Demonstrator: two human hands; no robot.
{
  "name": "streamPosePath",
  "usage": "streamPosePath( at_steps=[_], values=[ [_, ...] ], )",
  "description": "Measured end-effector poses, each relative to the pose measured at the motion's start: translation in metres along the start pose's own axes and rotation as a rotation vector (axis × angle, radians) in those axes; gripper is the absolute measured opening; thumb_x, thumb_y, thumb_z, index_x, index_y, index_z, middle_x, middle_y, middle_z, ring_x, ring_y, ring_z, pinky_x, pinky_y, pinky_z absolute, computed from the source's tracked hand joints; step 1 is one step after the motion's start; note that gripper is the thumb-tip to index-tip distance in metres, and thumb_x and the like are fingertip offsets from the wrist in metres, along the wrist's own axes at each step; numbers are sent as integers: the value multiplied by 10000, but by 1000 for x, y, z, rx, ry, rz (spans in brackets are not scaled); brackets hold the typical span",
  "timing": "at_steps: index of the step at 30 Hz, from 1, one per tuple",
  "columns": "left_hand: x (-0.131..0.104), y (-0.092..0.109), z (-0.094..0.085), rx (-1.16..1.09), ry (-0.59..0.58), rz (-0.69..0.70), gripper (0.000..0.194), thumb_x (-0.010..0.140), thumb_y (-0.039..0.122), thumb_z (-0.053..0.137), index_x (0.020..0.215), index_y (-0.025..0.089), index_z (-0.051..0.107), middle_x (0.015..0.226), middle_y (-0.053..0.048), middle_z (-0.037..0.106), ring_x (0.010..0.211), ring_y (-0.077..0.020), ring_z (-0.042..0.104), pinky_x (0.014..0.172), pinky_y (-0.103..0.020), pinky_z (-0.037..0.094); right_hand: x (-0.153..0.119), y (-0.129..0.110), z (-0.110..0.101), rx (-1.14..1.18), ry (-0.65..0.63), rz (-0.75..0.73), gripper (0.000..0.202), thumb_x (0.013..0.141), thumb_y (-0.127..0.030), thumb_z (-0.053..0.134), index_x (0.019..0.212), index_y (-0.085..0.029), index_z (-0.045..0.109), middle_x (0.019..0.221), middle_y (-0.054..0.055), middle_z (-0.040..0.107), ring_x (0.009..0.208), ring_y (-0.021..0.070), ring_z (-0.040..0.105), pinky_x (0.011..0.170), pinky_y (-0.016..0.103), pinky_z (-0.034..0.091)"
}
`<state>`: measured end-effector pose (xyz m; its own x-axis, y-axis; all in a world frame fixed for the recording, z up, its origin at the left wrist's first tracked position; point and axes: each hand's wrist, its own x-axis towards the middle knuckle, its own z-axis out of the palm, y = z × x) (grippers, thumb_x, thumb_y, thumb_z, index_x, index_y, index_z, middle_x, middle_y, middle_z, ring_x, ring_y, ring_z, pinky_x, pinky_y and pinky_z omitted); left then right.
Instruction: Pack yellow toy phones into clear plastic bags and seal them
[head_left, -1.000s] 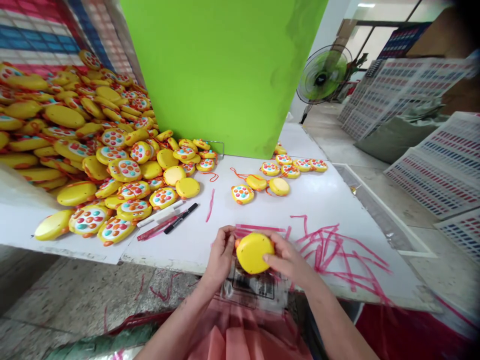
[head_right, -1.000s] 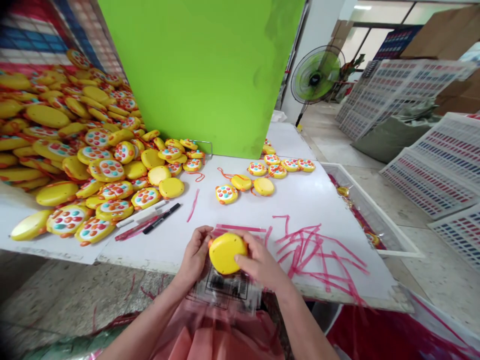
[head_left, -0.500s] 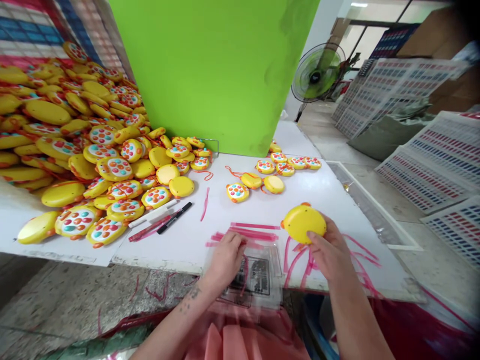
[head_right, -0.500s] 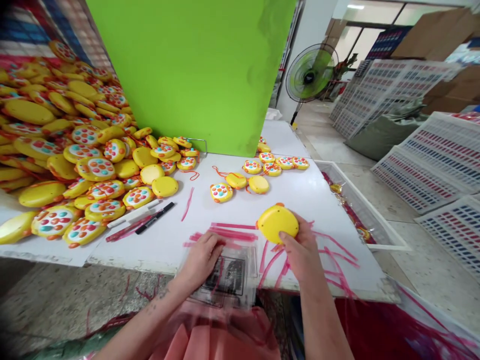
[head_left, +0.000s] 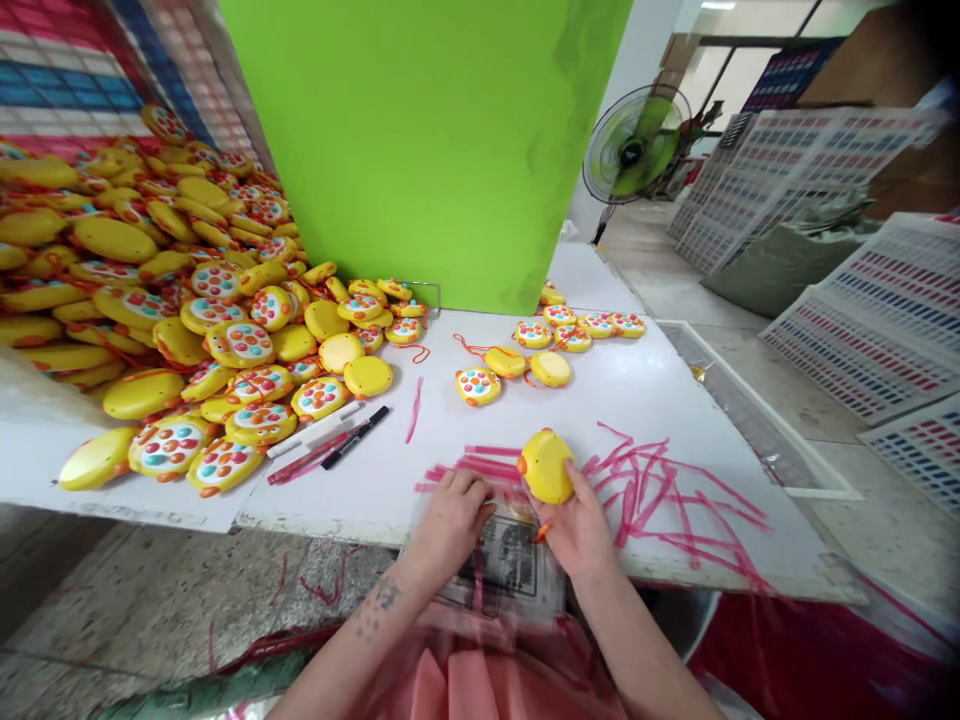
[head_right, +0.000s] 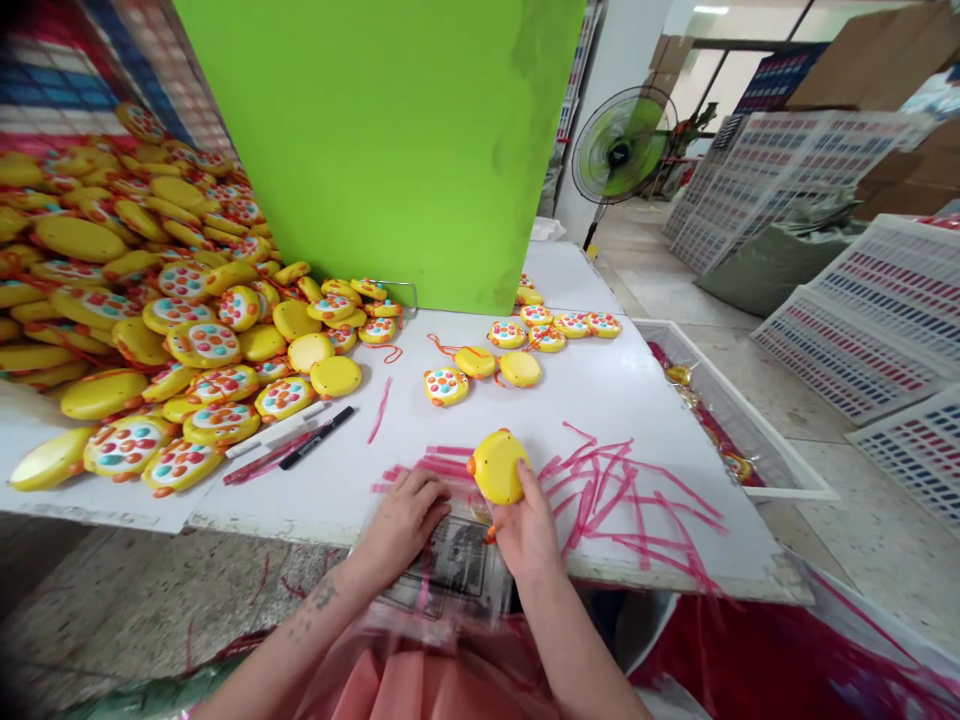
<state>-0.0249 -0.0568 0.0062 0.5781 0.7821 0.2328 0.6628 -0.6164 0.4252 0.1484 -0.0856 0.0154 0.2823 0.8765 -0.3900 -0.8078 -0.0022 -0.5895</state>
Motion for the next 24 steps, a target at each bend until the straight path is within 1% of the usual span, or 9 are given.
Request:
streamPosePath(
  at_steps=[2,3,5,7,9,12,15,19,24],
  values=[
    [-8,-21,-21,176,-19,-46,168,886,164,508,997,223,620,1079,-75,614,978,-250,530,839,-406,428,-1,-1,-2,13,-3,3,278,795,-340,672,1051,-234,645,964,0,736,956,180,673,808,338,574],
    [-13,-33,-35,280,-5,-133,201,874,137,505,1022,211,618,1101,-98,613,1001,-272,529,838,-428,421,-1,-2,-3,13,-9,3,284,794,-328,674,1060,-232,643,971,1,735,959,178,673,809,335,575],
    [-23,-52,-64,521,122,-345,225,867,145,497,1059,170,613,1163,-159,588,1098,-353,478,900,-538,357,-1,-2,-4,6,-38,-15,310,795,-333,676,1087,-239,633,997,-2,729,982,177,667,815,331,574],
    [-30,-57,-85,643,277,-470,264,890,176,476,1130,168,586,1247,-164,544,1196,-392,401,955,-600,282,0,-1,-6,2,-78,-34,334,799,-364,670,1110,-251,625,1023,-6,723,1002,181,660,830,343,570],
    [-30,-48,-89,597,298,-403,274,906,188,463,1157,177,571,1253,-150,544,1184,-365,421,953,-559,319,2,1,-6,16,-91,-39,328,805,-371,664,1108,-251,627,1036,-6,720,1004,183,659,842,353,564],
    [-17,-19,-62,320,147,-120,208,916,172,451,1050,192,609,1137,-110,601,1062,-269,515,910,-429,413,4,2,-6,44,-75,-36,298,819,-352,652,1097,-246,632,1037,-3,720,992,177,662,848,347,556],
    [0,3,-22,178,32,2,206,941,178,411,1012,199,603,1041,-78,616,959,-227,536,858,-380,442,3,1,-6,57,-79,-48,298,828,-355,645,1110,-257,626,1021,-13,721,971,159,665,837,315,555],
    [14,10,9,259,23,-53,144,932,241,459,937,184,592,959,-81,590,875,-241,515,793,-402,437,0,0,-7,61,-93,-40,306,832,-353,647,1126,-273,620,1002,-25,724,899,147,680,791,296,568],
    [14,5,14,325,31,-65,113,912,274,506,892,185,572,922,-73,553,857,-247,495,762,-394,426,0,-1,-7,68,-109,-40,305,840,-350,638,1135,-276,623,1019,-27,723,927,144,675,824,301,562]
  ],
)
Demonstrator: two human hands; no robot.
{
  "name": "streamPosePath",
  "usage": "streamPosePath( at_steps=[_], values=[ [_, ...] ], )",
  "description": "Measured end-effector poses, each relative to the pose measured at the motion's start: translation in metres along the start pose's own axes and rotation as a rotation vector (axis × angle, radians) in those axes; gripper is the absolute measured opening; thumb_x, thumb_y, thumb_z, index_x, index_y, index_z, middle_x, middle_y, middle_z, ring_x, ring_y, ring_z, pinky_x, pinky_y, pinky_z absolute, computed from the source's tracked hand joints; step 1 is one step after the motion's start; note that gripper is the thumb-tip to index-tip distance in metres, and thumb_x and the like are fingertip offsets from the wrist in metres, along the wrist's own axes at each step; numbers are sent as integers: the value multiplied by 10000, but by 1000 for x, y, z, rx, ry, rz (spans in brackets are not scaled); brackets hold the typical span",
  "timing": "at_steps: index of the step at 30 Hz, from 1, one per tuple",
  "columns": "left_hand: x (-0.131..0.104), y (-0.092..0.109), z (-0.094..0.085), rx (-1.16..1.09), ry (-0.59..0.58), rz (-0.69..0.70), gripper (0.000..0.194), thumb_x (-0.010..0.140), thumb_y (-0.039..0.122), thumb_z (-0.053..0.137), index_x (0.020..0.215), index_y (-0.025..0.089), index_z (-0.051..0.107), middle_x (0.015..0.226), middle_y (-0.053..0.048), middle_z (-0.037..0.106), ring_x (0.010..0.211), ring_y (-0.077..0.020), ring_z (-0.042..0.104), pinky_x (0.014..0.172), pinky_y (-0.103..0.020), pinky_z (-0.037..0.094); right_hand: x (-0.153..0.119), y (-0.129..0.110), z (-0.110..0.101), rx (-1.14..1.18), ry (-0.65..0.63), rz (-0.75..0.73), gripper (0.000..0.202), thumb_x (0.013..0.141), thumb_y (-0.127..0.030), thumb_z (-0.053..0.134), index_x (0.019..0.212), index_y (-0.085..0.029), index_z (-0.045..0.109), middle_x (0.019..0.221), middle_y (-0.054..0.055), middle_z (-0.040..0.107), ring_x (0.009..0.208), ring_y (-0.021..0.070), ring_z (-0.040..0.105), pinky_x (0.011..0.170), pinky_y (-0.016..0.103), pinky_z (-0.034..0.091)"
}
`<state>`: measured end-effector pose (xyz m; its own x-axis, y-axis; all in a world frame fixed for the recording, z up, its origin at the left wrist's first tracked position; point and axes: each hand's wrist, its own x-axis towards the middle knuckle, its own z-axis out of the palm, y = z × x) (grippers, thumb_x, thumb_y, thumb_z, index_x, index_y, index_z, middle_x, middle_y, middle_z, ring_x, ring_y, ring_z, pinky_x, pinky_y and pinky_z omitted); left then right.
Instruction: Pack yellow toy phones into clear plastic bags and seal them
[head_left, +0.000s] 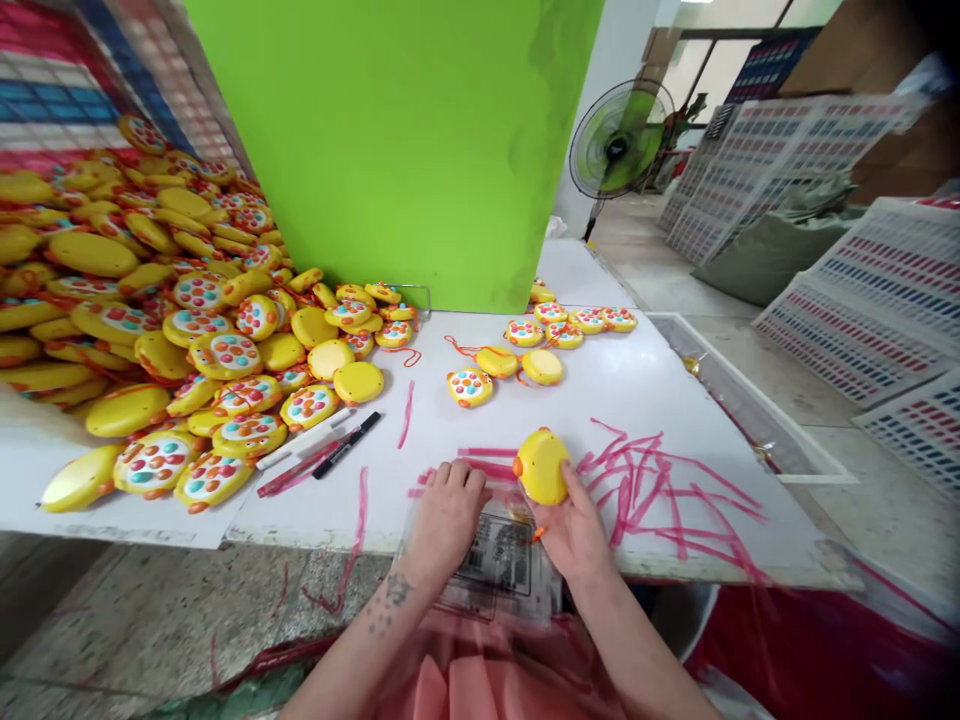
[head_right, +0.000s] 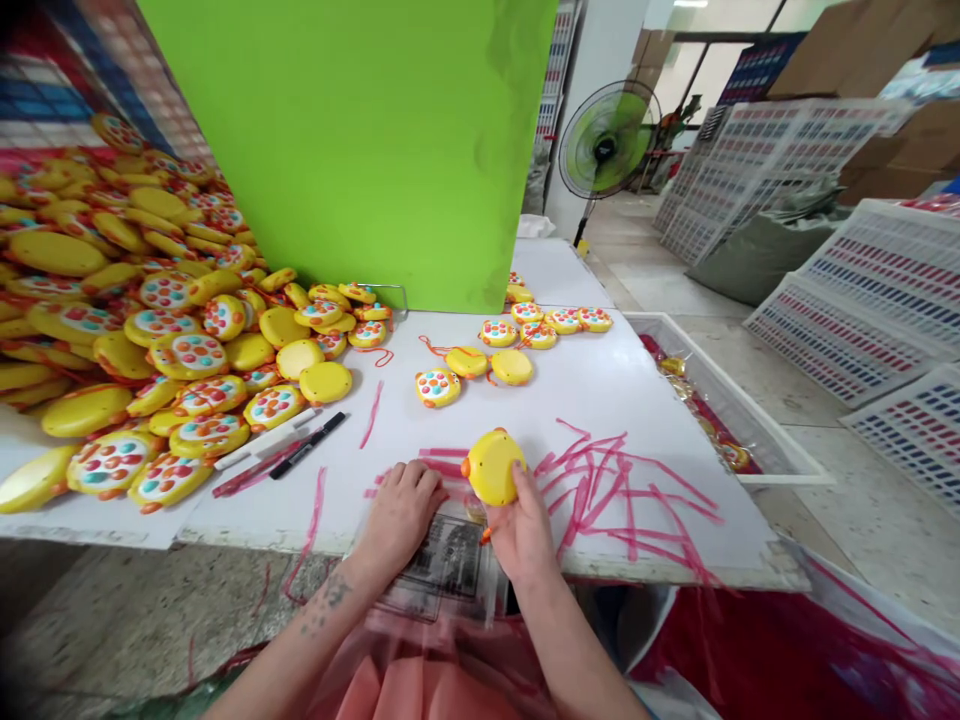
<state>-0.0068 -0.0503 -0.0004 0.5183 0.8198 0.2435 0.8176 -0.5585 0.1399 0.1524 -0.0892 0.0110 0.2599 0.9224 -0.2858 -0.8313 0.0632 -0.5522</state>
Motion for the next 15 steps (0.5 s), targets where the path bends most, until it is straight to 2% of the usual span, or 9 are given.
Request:
streamPosePath(
  at_steps=[7,11,15],
  values=[
    [-3,3,-3,29,7,1,157,915,322,500,887,181,563,909,-73,552,860,-255,490,755,-400,417,2,0,-2,14,24,21,284,845,-348,632,1114,-258,641,1027,-11,725,939,154,674,811,311,566],
    [3,4,-7,25,-44,-3,134,916,299,503,922,175,554,946,-73,562,864,-245,507,742,-377,433,1,-1,0,38,25,33,291,844,-318,632,1129,-259,635,1029,-6,727,934,159,676,778,312,575],
    [9,4,-4,58,-74,-47,123,926,288,487,944,186,551,952,-64,565,862,-229,528,728,-348,439,0,-1,0,56,28,45,277,842,-294,634,1116,-255,645,1012,-6,733,905,151,683,813,303,566]
  ],
)
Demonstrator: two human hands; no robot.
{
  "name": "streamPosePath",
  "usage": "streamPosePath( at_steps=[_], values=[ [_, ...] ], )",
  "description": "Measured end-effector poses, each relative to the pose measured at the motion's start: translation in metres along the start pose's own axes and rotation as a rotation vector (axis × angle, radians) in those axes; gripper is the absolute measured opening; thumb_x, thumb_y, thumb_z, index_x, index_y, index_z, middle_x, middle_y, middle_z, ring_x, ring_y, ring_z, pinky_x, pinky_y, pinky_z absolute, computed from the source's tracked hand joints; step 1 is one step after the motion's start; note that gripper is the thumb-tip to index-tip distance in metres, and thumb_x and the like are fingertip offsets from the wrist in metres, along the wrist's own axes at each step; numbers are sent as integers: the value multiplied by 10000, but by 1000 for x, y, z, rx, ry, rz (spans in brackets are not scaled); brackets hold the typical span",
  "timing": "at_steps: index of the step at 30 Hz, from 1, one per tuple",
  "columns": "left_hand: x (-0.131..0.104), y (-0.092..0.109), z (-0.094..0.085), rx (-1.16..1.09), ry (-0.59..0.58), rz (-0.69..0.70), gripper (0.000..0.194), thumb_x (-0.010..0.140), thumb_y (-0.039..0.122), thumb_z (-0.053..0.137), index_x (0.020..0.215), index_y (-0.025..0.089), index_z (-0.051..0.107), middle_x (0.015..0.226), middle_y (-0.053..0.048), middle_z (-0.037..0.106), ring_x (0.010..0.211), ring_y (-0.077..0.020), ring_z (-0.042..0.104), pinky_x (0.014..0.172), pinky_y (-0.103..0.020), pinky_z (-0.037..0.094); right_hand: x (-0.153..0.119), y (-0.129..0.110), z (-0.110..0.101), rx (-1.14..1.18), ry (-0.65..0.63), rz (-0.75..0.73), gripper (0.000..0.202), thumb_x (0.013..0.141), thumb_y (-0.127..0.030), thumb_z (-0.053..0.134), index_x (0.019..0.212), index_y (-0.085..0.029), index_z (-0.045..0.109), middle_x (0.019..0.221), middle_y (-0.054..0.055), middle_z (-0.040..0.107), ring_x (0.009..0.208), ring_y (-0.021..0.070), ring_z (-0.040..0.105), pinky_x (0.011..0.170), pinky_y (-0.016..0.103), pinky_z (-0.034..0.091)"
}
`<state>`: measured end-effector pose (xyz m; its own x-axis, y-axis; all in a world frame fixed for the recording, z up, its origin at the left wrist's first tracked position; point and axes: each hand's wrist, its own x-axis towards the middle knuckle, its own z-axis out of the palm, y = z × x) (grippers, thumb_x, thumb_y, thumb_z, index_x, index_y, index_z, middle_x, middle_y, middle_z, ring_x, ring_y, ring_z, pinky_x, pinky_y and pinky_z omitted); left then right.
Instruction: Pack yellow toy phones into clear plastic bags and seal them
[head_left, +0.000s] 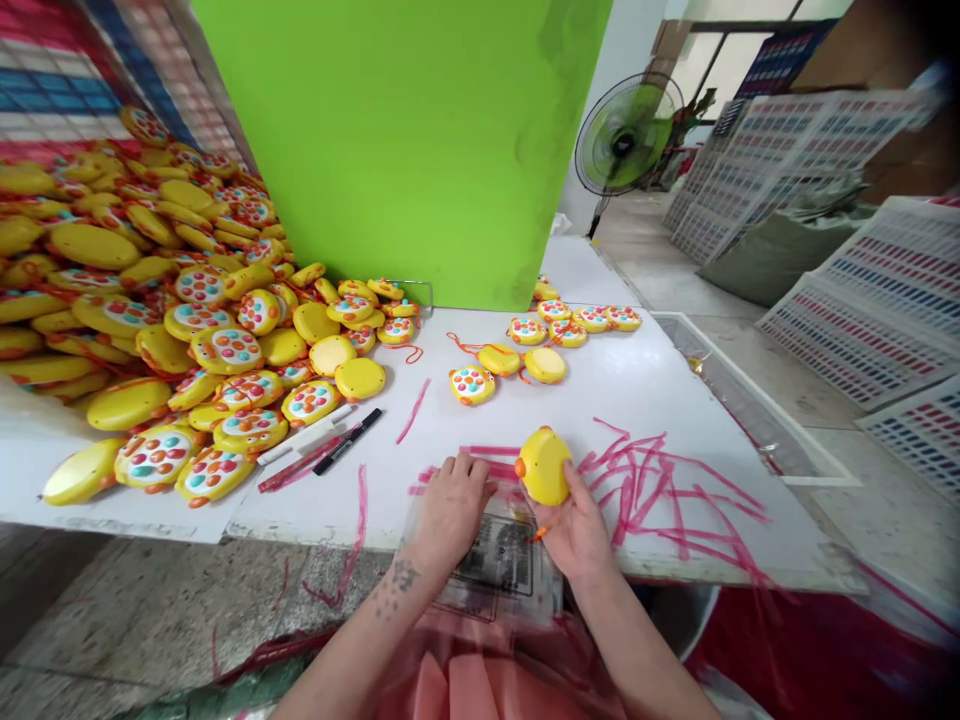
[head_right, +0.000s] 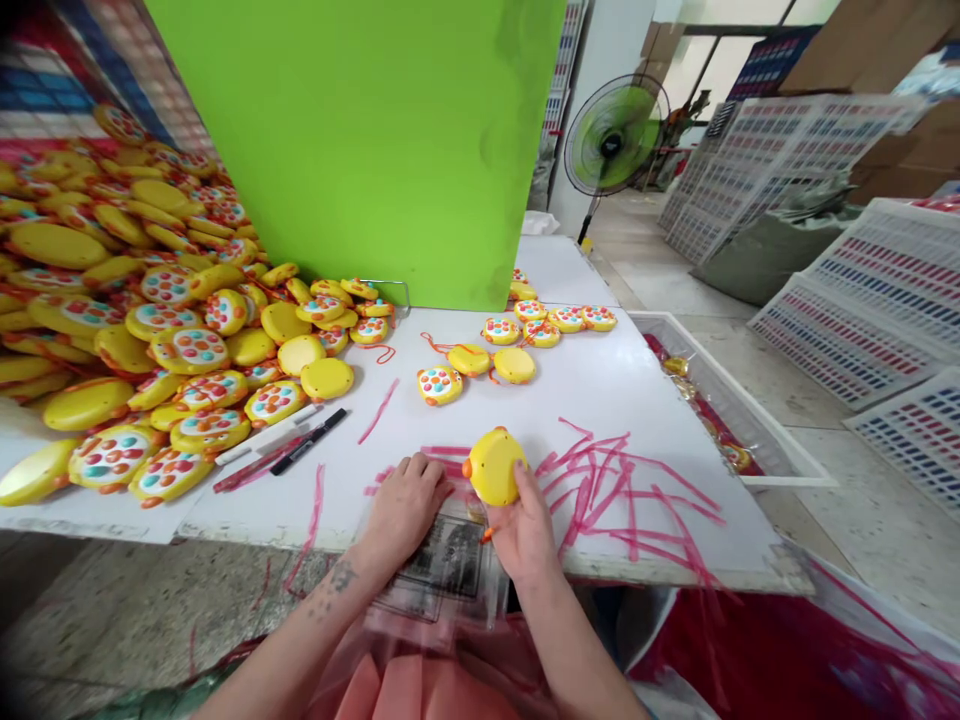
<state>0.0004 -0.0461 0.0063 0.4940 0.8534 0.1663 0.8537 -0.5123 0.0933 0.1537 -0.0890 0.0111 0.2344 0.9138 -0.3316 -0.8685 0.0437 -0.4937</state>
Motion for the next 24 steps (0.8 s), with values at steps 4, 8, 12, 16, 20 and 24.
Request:
streamPosePath(
  at_steps=[4,8,12,16,20,24],
  values=[
    [0,0,5,16,19,-3,149,942,285,446,916,188,558,927,-63,568,861,-230,536,729,-350,439,1,0,-2,-4,-7,15,297,850,-311,621,1142,-256,633,1024,4,731,915,169,684,809,329,570],
    [-3,-1,5,10,35,19,151,933,287,465,887,183,564,910,-64,572,857,-234,533,731,-357,437,1,0,-3,-29,0,16,331,846,-321,624,1172,-262,616,1047,4,724,957,175,673,817,332,567],
    [-5,-1,3,1,55,43,165,935,299,462,880,181,563,912,-68,576,864,-239,527,737,-370,433,3,0,-6,-50,-30,31,343,836,-340,637,1172,-270,618,1055,-1,721,973,175,669,848,331,554],
    [-4,-1,3,-4,64,59,155,935,294,465,890,181,562,912,-65,579,862,-237,525,736,-367,426,3,0,-9,-38,-56,41,335,842,-338,632,1172,-276,618,1061,-3,719,979,169,667,842,313,551],
    [-4,0,4,-8,62,57,157,933,308,475,896,182,562,915,-62,583,852,-231,528,730,-360,419,2,0,-8,-24,-91,42,356,841,-345,633,1191,-284,609,1034,4,726,925,175,683,801,323,562],
    [-4,-1,4,-17,54,50,179,938,328,469,895,184,566,916,-61,580,842,-220,528,726,-350,408,1,-1,-7,-11,-115,42,385,836,-361,638,1212,-291,596,1018,10,730,901,181,689,787,327,564]
  ],
)
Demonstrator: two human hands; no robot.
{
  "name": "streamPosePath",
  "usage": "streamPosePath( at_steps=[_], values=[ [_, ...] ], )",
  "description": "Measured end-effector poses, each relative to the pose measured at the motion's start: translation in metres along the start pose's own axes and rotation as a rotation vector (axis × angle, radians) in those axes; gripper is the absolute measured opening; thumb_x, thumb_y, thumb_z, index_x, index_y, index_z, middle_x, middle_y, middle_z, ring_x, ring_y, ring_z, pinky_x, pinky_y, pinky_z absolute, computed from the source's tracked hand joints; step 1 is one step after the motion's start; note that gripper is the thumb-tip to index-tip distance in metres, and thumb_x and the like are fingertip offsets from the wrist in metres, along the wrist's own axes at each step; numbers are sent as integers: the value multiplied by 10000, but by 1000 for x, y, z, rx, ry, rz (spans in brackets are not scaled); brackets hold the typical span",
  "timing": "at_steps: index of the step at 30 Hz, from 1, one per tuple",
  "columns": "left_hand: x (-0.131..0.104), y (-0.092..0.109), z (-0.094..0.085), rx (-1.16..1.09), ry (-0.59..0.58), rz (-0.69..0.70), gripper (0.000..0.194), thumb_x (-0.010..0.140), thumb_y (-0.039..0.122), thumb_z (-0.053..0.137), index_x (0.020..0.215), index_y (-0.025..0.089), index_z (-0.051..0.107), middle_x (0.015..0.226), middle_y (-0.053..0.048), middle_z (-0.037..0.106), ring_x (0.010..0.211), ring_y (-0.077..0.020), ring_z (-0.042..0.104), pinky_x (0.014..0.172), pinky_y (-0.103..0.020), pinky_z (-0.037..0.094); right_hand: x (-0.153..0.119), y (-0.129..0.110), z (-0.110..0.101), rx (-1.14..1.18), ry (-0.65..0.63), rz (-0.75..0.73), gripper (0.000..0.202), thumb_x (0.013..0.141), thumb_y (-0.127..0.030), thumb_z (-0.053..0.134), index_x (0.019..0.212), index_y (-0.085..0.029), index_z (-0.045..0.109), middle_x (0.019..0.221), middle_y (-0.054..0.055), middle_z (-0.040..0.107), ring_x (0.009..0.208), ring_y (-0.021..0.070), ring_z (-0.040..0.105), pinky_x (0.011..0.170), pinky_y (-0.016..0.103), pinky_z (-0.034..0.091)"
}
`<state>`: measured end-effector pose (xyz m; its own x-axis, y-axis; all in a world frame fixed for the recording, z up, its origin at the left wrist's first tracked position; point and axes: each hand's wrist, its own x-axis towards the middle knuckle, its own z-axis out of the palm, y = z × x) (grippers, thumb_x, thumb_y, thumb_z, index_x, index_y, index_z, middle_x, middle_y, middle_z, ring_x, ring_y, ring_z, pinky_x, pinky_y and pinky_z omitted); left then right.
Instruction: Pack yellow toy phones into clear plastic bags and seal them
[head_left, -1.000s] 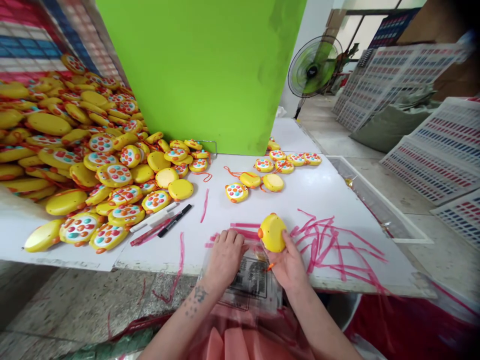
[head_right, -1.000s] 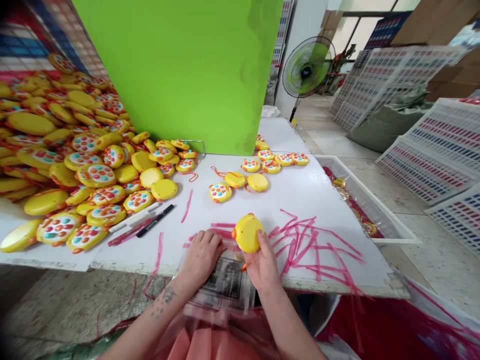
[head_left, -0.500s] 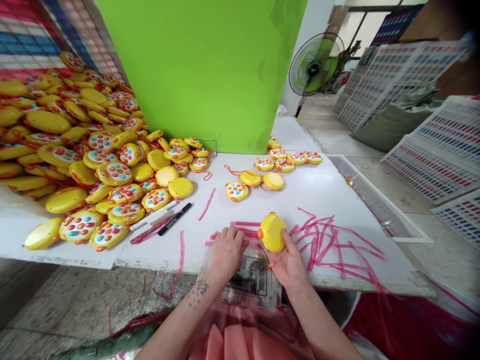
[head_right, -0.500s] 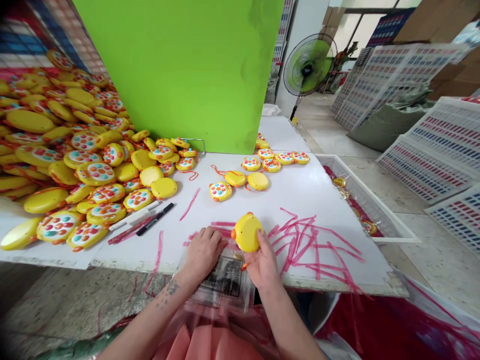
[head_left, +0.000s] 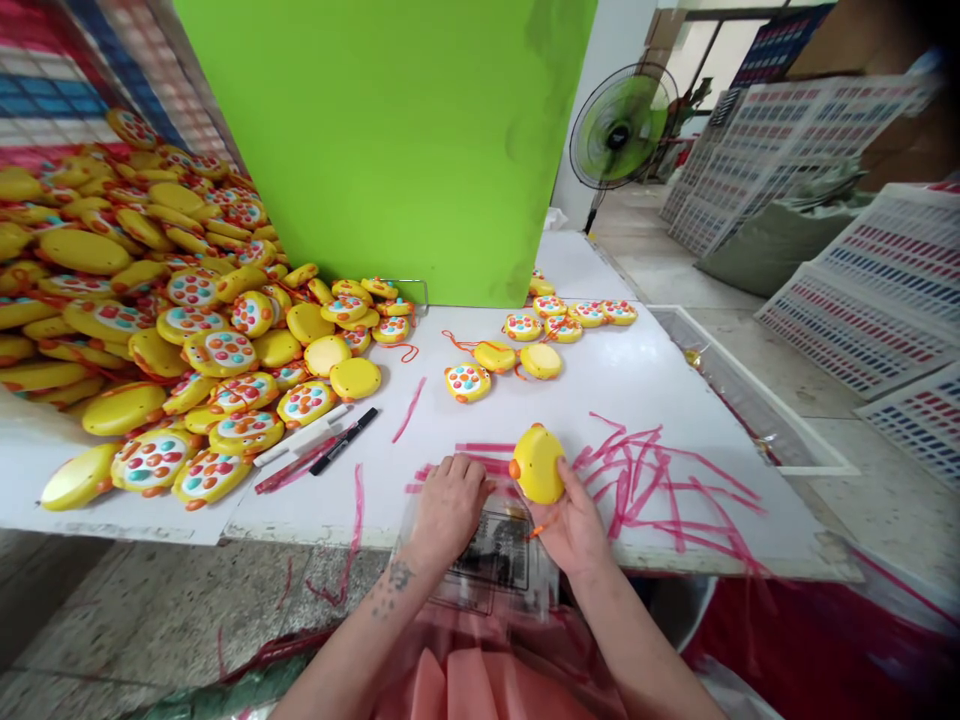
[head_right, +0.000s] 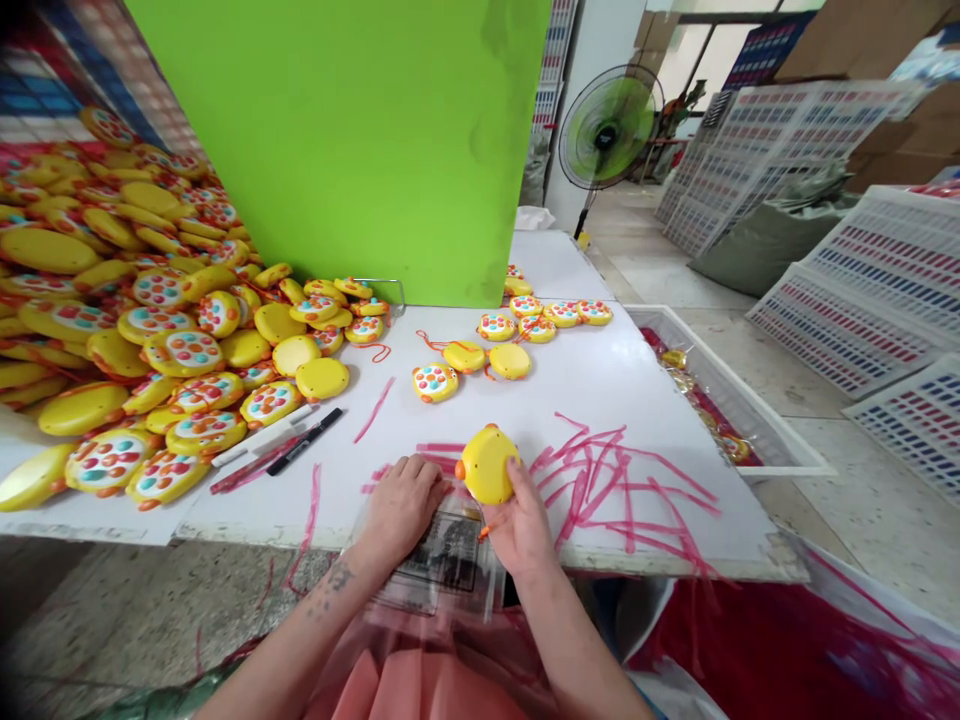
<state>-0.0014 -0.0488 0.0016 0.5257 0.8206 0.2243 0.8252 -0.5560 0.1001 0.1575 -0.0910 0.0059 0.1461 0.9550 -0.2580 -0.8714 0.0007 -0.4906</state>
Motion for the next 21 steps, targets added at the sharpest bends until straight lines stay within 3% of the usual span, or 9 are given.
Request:
streamPosePath(
  at_steps=[9,21],
  values=[
    [2,2,4,20,-16,-39,197,883,395,553,888,199,575,934,-53,569,874,-251,496,739,-380,404,-1,-1,3,32,44,15,297,862,-325,610,1152,-267,632,1000,10,734,918,159,681,811,303,558],
    [10,2,3,0,-29,3,191,910,370,512,935,188,561,935,-62,558,869,-242,489,744,-378,421,0,-1,4,-3,95,18,282,855,-308,617,1133,-267,636,1010,-1,731,926,155,672,803,314,563]
  ],
)
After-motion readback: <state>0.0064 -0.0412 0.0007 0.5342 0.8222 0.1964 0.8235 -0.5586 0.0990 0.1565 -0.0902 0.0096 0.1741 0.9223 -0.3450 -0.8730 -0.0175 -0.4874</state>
